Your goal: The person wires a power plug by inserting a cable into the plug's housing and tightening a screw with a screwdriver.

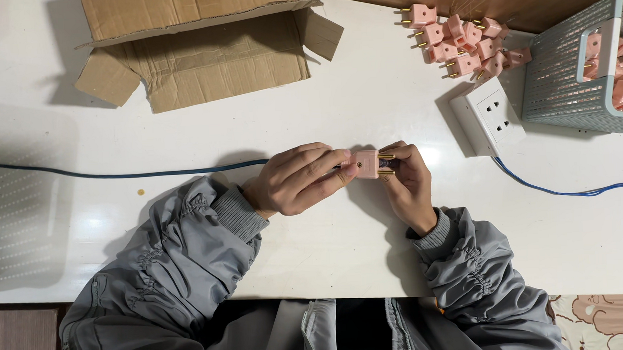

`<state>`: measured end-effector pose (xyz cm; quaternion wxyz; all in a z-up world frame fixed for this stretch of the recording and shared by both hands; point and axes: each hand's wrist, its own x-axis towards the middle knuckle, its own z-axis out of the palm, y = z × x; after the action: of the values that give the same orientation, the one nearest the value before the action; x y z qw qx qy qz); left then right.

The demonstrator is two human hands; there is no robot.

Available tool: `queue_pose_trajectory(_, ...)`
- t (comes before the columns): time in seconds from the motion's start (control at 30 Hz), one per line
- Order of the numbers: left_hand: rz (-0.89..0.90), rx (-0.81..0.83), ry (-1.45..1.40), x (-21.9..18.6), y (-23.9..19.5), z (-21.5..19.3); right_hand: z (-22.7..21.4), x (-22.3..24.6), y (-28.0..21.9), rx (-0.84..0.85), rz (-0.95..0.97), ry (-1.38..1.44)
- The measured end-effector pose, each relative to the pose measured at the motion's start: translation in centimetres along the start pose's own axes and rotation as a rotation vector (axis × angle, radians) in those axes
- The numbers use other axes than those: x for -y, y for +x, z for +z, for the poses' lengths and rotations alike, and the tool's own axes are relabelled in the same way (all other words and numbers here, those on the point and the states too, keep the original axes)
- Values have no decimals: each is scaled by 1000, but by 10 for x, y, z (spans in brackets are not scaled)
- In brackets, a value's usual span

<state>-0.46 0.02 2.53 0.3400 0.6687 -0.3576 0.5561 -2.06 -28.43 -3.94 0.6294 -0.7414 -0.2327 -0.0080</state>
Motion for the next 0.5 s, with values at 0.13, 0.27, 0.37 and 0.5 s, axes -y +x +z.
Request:
queue_pose_trajectory(0.13,-25,4,-42,-3,4,-1,3,9,5,15,-30,-27)
queue_pose_trajectory(0.27,-44,16,-62,-2,1,-1,2,2,-3,46,6,-56)
queue_pose_trajectory(0.37,-38,4,-55,0,0,0,1,-1,-8,27,28,-27)
queue_pose_trajectory(0.5,-29,-21,-39,0,0,2,2,2,-4,6,-18,-41)
